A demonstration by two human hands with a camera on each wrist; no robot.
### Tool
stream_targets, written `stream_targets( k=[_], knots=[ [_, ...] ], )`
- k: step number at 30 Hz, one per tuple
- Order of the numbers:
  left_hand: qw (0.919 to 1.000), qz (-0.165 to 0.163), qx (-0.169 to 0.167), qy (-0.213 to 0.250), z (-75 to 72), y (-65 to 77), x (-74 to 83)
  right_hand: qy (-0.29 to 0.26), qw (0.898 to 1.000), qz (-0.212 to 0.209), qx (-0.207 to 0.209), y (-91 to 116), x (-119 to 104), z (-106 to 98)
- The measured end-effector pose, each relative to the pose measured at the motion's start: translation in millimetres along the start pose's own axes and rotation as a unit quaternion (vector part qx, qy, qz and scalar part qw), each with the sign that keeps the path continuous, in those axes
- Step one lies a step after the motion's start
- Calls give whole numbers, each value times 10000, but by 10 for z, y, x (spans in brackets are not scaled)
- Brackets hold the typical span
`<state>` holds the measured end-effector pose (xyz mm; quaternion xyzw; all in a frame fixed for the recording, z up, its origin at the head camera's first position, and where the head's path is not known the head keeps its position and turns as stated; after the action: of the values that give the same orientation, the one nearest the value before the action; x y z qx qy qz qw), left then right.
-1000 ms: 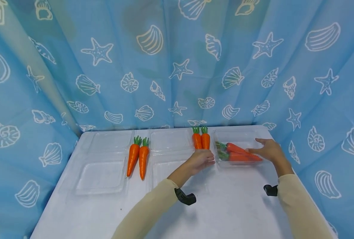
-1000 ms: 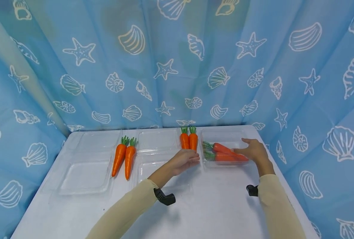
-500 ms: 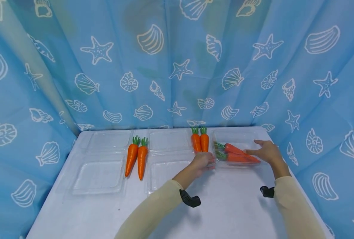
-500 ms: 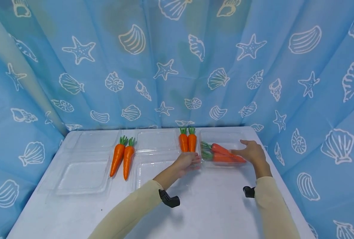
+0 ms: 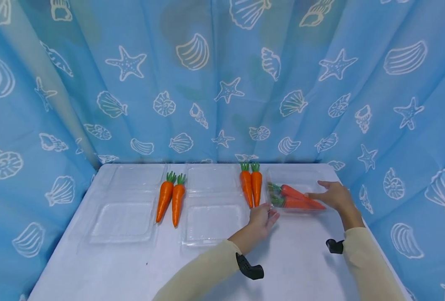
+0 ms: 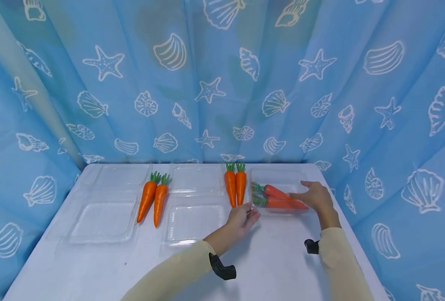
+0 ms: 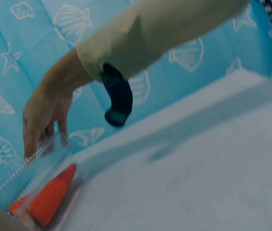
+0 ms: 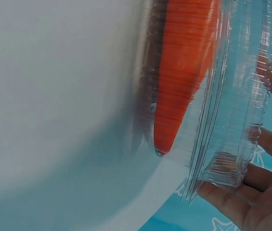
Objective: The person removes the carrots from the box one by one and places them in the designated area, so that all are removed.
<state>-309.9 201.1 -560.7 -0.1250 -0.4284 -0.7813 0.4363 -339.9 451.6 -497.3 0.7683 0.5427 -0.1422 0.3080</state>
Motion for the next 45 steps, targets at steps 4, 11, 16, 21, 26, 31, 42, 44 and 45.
stream_targets(
  k=[4, 11, 16, 21, 26, 31, 42, 44, 45],
  knots=[
    [9992, 187, 36, 362, -13, 13, -56, 82, 9999, -60, 2, -5, -30, 20],
    [9971, 314, -51, 698, -25, 7, -112, 309, 9986, -397, 149, -4, -116, 13],
    [9969, 164, -40, 765, -71, 43, -148, 1105, 9819, -1414, 607, 76, -352, 7],
    [9979, 101, -63, 642, -84, 65, -145, 1187, 9645, -2310, 482, 219, -638, 159],
    [9983, 137, -50, 563, -96, 47, -156, 1391, 9521, -2703, 339, 348, -790, 364],
    [9975, 389, 171, 567, -140, -23, -140, 1969, 9266, -3077, 891, 373, -839, 478],
    [9949, 633, 292, 723, -199, -99, -24, 2944, 8601, -3835, 1630, 416, -860, 626],
    [9959, 529, 326, 664, -209, -107, -39, 3072, 8480, -3978, 1682, 426, -878, 654],
    [9962, 485, 340, 633, -215, -112, -46, 3112, 8403, -4099, 1703, 434, -896, 667]
  ],
)
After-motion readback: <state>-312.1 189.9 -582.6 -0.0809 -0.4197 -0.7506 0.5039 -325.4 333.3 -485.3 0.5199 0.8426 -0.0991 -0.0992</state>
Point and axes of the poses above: each hand's wrist, its own y-axis away from the middle knuckle, its own z-axis out of the palm, x = y × z, the point moved 8 cm from there along -y, towards the middle knuckle, and after that the axes turned 4 degrees about -z, right-handed, at the moved point
